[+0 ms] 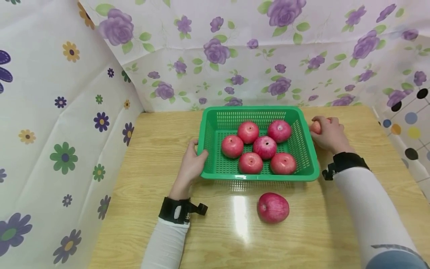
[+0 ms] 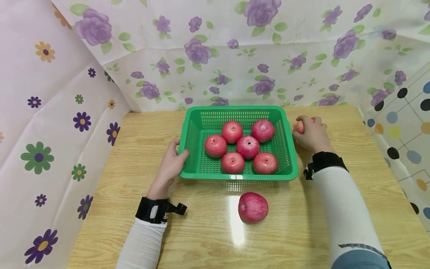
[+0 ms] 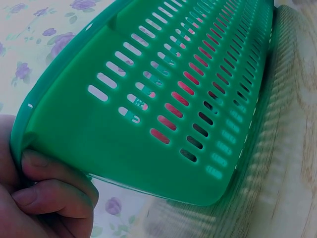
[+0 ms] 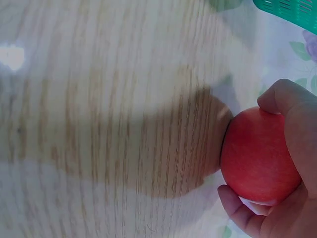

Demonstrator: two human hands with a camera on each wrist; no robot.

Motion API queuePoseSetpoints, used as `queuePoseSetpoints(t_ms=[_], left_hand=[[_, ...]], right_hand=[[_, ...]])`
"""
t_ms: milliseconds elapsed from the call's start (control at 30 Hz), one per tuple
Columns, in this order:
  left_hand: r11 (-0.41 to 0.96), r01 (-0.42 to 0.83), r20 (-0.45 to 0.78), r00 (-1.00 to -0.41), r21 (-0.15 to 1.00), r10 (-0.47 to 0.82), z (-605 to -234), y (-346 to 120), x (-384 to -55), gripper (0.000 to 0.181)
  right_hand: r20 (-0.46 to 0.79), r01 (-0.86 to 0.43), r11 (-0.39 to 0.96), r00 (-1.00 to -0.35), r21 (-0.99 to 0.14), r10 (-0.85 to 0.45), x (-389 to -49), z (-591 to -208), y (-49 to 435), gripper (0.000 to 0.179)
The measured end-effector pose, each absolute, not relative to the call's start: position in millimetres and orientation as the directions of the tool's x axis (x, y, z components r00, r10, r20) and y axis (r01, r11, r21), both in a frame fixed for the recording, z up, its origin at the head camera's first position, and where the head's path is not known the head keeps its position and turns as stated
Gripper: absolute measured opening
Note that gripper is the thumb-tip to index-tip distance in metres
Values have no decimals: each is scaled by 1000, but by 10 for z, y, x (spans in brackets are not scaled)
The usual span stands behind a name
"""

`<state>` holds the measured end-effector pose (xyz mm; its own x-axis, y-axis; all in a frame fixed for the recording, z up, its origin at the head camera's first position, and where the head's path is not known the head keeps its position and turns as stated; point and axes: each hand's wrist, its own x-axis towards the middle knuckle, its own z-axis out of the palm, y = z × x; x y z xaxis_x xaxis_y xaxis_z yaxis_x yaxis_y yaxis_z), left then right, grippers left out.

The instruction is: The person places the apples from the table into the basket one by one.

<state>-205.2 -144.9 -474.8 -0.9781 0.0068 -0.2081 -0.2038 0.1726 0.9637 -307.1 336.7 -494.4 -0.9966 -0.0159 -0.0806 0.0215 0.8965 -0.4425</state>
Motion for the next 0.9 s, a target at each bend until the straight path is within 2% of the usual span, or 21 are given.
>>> queuePoseSetpoints(t_ms=[167, 300, 700, 900], left_hand=[[160, -211, -216, -976, 964, 14, -4787, -1456, -2056, 41], [162, -213, -217, -976, 964, 11, -4783, -1456, -2057, 41], [175, -200, -203, -979, 964, 1, -4757, -1448, -2070, 41], [181, -198, -201, -980, 963, -4, -4748, -1443, -2063, 41]], right_hand=[[-91, 29, 894, -996, -448, -13, -3082, -4943, 3423, 62], [-104, 52, 887, -995, -460, 4, -3111, -4890, 3483, 65], [-5, 51, 850, -998, -524, 56, -3252, -4390, 3425, 70], [-6, 63, 843, -997, -535, 71, -3285, -4167, 3257, 71]])
